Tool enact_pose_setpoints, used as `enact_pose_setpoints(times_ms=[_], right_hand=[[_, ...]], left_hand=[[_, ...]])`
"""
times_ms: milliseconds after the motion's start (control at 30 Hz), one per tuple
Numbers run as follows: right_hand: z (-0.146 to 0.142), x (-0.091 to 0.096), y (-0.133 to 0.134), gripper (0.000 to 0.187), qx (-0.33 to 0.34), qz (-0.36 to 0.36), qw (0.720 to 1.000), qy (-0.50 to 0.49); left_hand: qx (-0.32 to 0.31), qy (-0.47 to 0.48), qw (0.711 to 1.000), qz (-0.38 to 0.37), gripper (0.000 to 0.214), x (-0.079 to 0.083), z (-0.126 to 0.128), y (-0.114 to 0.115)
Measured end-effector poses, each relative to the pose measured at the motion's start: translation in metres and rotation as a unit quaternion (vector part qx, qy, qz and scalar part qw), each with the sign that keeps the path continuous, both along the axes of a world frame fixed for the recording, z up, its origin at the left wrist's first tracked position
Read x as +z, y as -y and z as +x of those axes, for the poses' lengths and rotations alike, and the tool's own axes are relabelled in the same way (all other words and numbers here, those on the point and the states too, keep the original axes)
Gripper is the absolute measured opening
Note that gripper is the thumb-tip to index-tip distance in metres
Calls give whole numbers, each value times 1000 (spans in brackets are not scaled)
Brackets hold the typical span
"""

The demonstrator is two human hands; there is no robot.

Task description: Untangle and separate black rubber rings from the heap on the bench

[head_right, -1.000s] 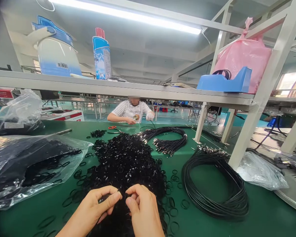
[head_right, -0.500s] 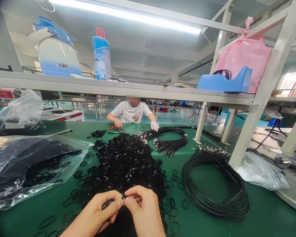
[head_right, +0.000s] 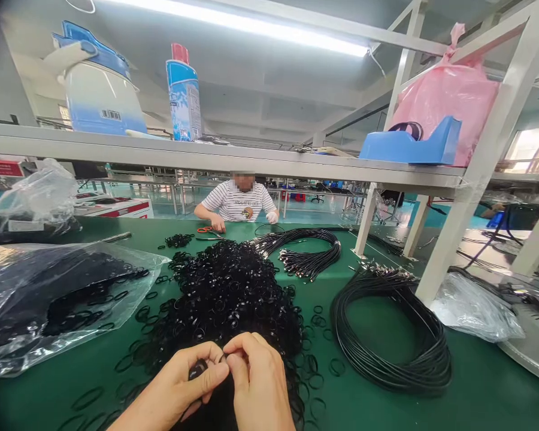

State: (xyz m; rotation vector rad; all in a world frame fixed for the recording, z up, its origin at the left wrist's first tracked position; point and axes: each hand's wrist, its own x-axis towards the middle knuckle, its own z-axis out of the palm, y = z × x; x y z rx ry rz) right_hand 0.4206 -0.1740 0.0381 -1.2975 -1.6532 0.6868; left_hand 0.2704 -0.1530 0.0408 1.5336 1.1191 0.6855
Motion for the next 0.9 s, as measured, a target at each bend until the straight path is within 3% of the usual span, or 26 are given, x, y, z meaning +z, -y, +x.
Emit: enact_pose_setpoints(times_ms=[300,400,600,733,900], right_hand=[[-4,-6,3,30,-17,51,997,61],[-3,-5,3,29,-49,36,997,55],[2,1,-1,21,-18,-8,1000,11],[1,-3,-3,20,-16,16,998,51],[-2,-15,-9,18,-40,60,996,49]], left_hand=[[33,-2,999,16,36,-2,0,-1],[34,-28,998,41,40,-1,-1,-2],[52,-69,994,61,33,3,-5,-5],[68,-59,994,62,34,5,-6,-6],[45,-14,997,58,37,4,-4,-5]])
